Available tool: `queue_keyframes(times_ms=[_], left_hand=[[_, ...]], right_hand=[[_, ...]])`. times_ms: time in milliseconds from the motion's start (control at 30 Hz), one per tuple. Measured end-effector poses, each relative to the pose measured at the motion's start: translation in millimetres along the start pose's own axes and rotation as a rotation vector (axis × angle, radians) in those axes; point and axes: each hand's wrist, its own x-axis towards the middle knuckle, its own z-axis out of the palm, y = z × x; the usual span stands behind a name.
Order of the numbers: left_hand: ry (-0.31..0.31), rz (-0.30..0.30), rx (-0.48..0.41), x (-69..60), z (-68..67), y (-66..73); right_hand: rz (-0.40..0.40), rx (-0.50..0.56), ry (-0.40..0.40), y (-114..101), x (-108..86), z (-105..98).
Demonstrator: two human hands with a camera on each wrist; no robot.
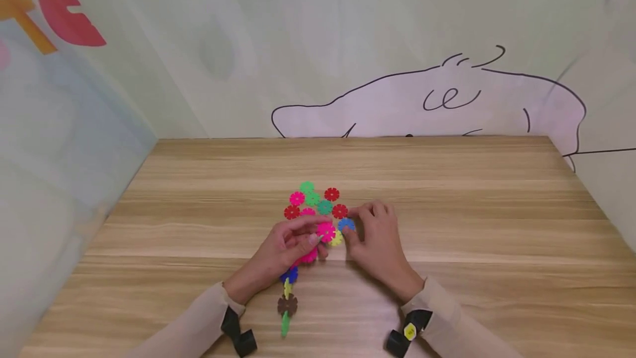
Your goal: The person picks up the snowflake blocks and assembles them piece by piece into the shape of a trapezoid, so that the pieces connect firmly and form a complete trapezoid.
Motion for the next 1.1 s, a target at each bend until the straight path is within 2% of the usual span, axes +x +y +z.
queue_keyframes(times_ms=[233, 333, 433, 567, 800, 967, 1100], left_hand=[[-0.004, 0.003, -0.017, -1.3, -1.9, -0.8], [0.001, -0.016, -0.017, -1.3, -2.4, -0.2], [0.009, -0.014, -0.006, -1.1, -2.3, 0.0], [0.018, 0.006, 0.01, -1.1, -2.0, -0.3], [0.03, 0.007, 0.017, -1.3, -1.2, 0.3], [0.028, -0.007, -0.02, -0.8, 0.1, 0.5], [0.011, -0.004, -0.036, -1.3, 1.2, -0.5]], right_hand=[[-0.005, -0.024, -0.015, -1.0, 0.1, 2.0], [-0.016, 0.052, -0.027, -0.2, 0.7, 1.3], [-0.023, 0.17, -0.034, 1.1, 0.9, 0.1], [-0.037, 0.304, 0.002, 2.1, 0.1, -0.9], [-0.208, 0.406, 0.1, 2.3, -1.6, -2.8], [-0.31, 0.469, 0.114, 2.8, 0.1, -3.0], [-0.407, 0.469, 0.144, 2.8, 2.5, -0.1]])
